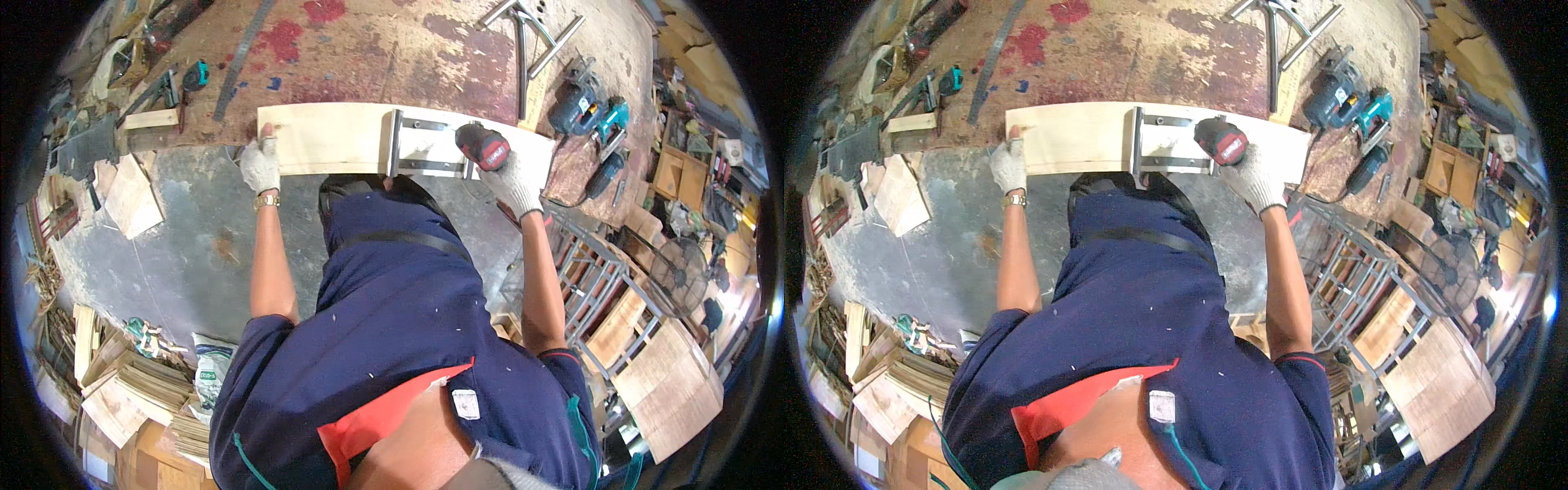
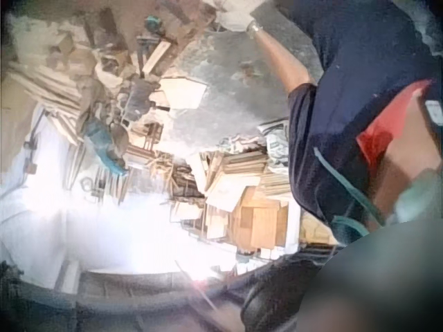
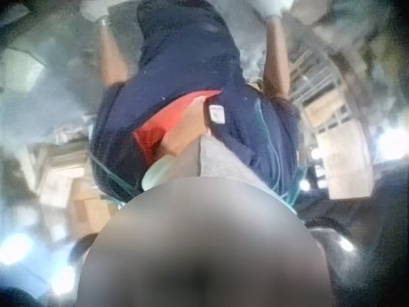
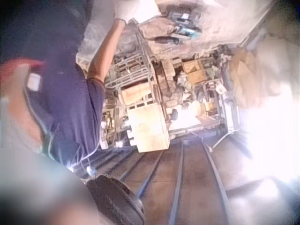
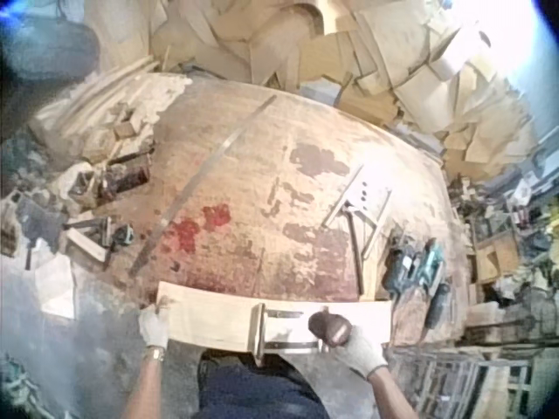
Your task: The person aligns a metal frame on a wooden plank, measures and marks it, then uses a cordless drill to fasten the frame to the wood with screws. The person also retrieves screws from a container and positions the plank on the workbench.
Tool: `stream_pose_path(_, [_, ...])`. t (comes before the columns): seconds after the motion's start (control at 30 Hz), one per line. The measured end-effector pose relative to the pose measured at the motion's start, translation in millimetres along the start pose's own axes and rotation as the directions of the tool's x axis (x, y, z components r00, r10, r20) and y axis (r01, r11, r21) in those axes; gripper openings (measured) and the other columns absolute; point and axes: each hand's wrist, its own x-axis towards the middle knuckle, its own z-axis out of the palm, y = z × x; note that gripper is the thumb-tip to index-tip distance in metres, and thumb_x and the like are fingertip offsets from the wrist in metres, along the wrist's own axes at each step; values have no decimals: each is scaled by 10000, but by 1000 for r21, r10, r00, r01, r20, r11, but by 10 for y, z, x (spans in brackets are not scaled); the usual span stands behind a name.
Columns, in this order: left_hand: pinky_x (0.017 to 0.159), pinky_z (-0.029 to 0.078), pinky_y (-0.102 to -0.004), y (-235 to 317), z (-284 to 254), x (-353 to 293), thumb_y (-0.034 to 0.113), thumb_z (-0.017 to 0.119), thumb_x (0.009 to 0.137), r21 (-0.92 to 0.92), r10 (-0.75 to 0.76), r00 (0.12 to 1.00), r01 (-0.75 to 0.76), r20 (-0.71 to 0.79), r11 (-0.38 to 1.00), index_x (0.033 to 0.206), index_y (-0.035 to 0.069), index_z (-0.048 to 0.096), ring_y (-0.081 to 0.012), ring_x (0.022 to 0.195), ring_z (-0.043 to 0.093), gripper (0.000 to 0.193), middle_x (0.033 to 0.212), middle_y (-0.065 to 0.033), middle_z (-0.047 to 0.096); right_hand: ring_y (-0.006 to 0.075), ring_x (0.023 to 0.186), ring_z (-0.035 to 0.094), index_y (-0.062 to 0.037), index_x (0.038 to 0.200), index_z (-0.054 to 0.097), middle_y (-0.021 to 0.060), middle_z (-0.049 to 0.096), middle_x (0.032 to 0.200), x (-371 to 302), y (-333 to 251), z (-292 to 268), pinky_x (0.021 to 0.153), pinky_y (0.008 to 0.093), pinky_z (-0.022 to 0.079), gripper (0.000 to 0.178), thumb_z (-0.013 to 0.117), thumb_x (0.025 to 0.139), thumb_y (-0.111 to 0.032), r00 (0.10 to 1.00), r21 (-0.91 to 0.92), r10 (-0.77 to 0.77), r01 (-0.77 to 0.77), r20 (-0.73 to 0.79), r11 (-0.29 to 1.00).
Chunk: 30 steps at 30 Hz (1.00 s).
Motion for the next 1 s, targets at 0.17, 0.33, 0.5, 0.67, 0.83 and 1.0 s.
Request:
stream_pose_path(0.17, [704, 538, -452, 481, -374, -17, 670, 590, 862, 334, -46, 999, 46, -8, 941, 965, 36, 682, -389, 825, 684, 649, 851, -201, 694, 308, 1205, 588, -30, 1406, 444, 182, 569, 1359, -74, 317, 207, 999, 417, 489, 772, 774, 819, -408, 995, 0, -23, 23, -98, 1000])
stream_pose_path(0.33, [727, 531, -417, 981, -88, 142, 346, 737, 844, -163, 465, 841, -518, -276, 840, 1022, 51, 666, -343, 833, 666, 352, 915, -144, 664, 305, 1205, 595, -28, 1339, 535, 169, 629, 1275, -384, 45, 438, 998, 411, 485, 609, 735, 861, -348, 913, 336, -147, 285, -380, 898])
stream_pose_path(0.5, [723, 518, -399, 1398, 362, 363, 201, 725, 842, -178, 570, 821, -567, -38, 804, 990, 80, 704, -327, 802, 649, 192, 873, -130, 659, 323, 1276, 545, -31, 1431, 422, 173, 551, 1386, -588, 281, 849, 1038, 406, 458, 741, 731, 809, -291, 942, 46, -158, 180, -297, 983])
stream_pose_path(0.67, [724, 521, -389, 1294, 506, 457, 149, 713, 838, -271, 568, 815, -575, -112, 772, 917, 97, 750, -300, 797, 666, 101, 859, -119, 684, 295, 1149, 644, -4, 1377, 480, 164, 653, 1251, -886, 51, 784, 951, 377, 516, 707, 763, 784, -266, 903, 263, -55, 182, -426, 947])
stream_pose_path(0.83, [700, 525, -352, 1459, 357, 417, 170, 709, 871, -346, 390, 918, -345, 69, 873, 940, 63, 758, -253, 751, 699, 137, 829, -143, 722, 303, 1142, 627, 5, 1353, 493, 174, 648, 1224, -1071, 53, 861, 942, 407, 507, 710, 776, 807, -350, 939, 449, 18, 147, -343, 881])
stream_pose_path(1.0, [687, 499, -292, 1880, 223, -364, 197, 721, 922, -726, 479, 698, 85, 533, 683, 920, 25, 749, -136, 712, 610, 174, 790, -19, 691, 282, 1080, 660, 7, 1334, 505, 185, 662, 1188, -1142, -11, 872, 889, 382, 528, 703, 817, 780, -296, 967, 505, 50, 87, -252, 859])
